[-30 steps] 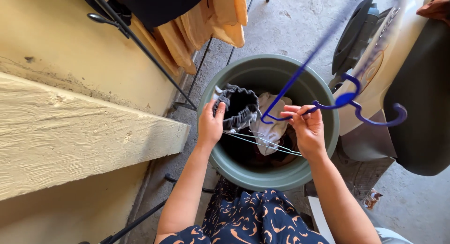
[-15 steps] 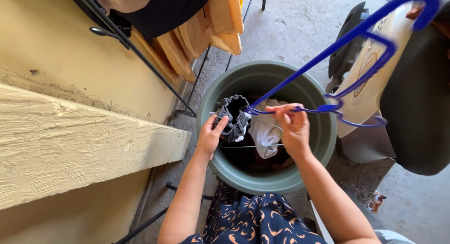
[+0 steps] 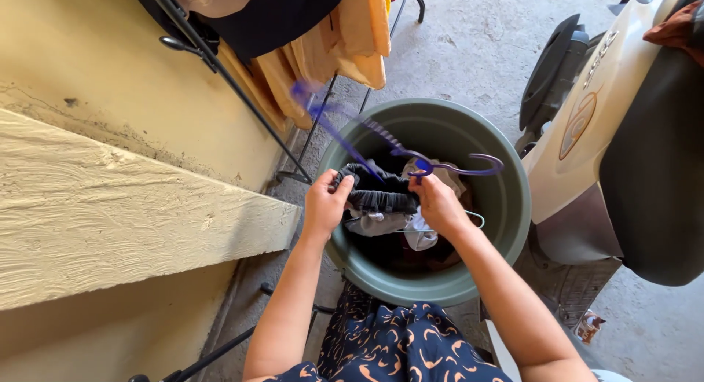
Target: Hanging wet clothes from a bucket onto hangers and a rotary dryer.
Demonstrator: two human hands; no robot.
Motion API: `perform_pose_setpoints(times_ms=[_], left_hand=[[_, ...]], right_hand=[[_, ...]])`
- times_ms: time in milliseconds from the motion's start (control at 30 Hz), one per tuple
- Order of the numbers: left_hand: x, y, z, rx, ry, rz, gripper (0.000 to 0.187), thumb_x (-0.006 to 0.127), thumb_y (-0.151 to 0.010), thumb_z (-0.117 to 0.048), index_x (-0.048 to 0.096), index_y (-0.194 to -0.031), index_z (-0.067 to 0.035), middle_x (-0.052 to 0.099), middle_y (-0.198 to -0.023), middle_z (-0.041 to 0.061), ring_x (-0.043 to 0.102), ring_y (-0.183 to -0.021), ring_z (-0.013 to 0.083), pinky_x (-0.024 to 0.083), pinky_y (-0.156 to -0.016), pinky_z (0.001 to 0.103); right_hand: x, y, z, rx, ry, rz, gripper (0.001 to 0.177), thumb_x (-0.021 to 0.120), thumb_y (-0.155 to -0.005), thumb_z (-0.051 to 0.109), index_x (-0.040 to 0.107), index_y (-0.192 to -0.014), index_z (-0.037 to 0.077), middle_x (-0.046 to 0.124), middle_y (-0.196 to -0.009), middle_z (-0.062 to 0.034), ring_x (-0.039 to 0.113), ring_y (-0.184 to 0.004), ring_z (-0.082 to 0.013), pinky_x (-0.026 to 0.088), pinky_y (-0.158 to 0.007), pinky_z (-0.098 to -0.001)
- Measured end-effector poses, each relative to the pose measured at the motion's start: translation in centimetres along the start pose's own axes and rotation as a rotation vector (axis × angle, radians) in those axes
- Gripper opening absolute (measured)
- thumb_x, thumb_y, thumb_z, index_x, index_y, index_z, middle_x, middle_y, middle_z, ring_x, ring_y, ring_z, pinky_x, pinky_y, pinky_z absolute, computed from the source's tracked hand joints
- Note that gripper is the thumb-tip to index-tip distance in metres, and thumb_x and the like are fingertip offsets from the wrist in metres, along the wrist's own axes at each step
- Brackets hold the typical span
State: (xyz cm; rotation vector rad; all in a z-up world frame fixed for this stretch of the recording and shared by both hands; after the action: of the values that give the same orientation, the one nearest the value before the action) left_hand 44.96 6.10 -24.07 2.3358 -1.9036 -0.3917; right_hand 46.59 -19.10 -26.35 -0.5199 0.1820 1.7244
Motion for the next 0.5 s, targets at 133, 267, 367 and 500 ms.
perform_pose_setpoints(times_ms=[133, 267, 367, 500], left_hand=[[-1.3, -0.7, 1.1, 0.182, -0.517, -0.08, 0.021, 0.076, -0.088, -0.023, 0.065, -0.086, -0.006, 0.066, -0.074, 0.007, 0.062, -0.068, 0.0228, 0.049, -0.062, 0.038], [-0.2, -1.0, 2.0, 0.146, -0.725, 0.081, 0.025, 0.075, -0.079, -0.016, 0.059, -0.096, -0.007, 0.067, -0.082, 0.011, 0.067, -0.08, 0.0329, 0.052, -0.071, 0.043], [1.2, -2.2, 7.5, 0.015, -0.605, 0.27, 0.033, 0.071, -0.077, -0.011, 0.057, -0.107, -0.008, 0.068, -0.085, 0.01, 0.068, -0.082, 0.0284, 0.053, -0.072, 0.041], [3.7, -0.5, 6.2, -0.255, -0.347, 0.52, 0.035, 0.074, -0.083, -0.018, 0.057, -0.113, -0.011, 0.068, -0.087, 0.007, 0.066, -0.073, 0.0179, 0.054, -0.065, 0.04]], right_hand=[[-0.6, -0.5, 1.1, 0.007, 0.184, 0.104, 0.021, 0.054, -0.088, -0.009, 0.058, -0.106, 0.001, 0.068, -0.099, -0.0155, 0.072, -0.095, -0.0319, 0.056, -0.08, -0.0414], [-1.3, -0.7, 3.6, -0.054, 0.279, 0.146, 0.018, 0.052, -0.087, -0.008, 0.058, -0.102, 0.001, 0.068, -0.098, -0.014, 0.071, -0.095, -0.0321, 0.055, -0.08, -0.0424], [-1.9, -1.0, 4.4, -0.062, 0.295, 0.122, 0.017, 0.052, -0.087, -0.008, 0.057, -0.102, 0.0, 0.067, -0.098, -0.0148, 0.07, -0.095, -0.0331, 0.056, -0.08, -0.0424], [-2.4, -0.9, 3.7, -0.056, 0.296, 0.102, 0.017, 0.051, -0.087, -0.009, 0.055, -0.101, -0.001, 0.067, -0.1, -0.0143, 0.071, -0.095, -0.0319, 0.056, -0.079, -0.0413]])
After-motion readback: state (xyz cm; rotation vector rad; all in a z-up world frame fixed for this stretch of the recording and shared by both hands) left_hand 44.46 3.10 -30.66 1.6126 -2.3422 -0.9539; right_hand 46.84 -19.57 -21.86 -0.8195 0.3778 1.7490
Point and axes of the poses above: each hand's wrist, its own y-axis away from the middle knuckle, its own x-axis out of the palm, z = x × y, the point moved 6 cm from there along -y, towards the middle knuckle
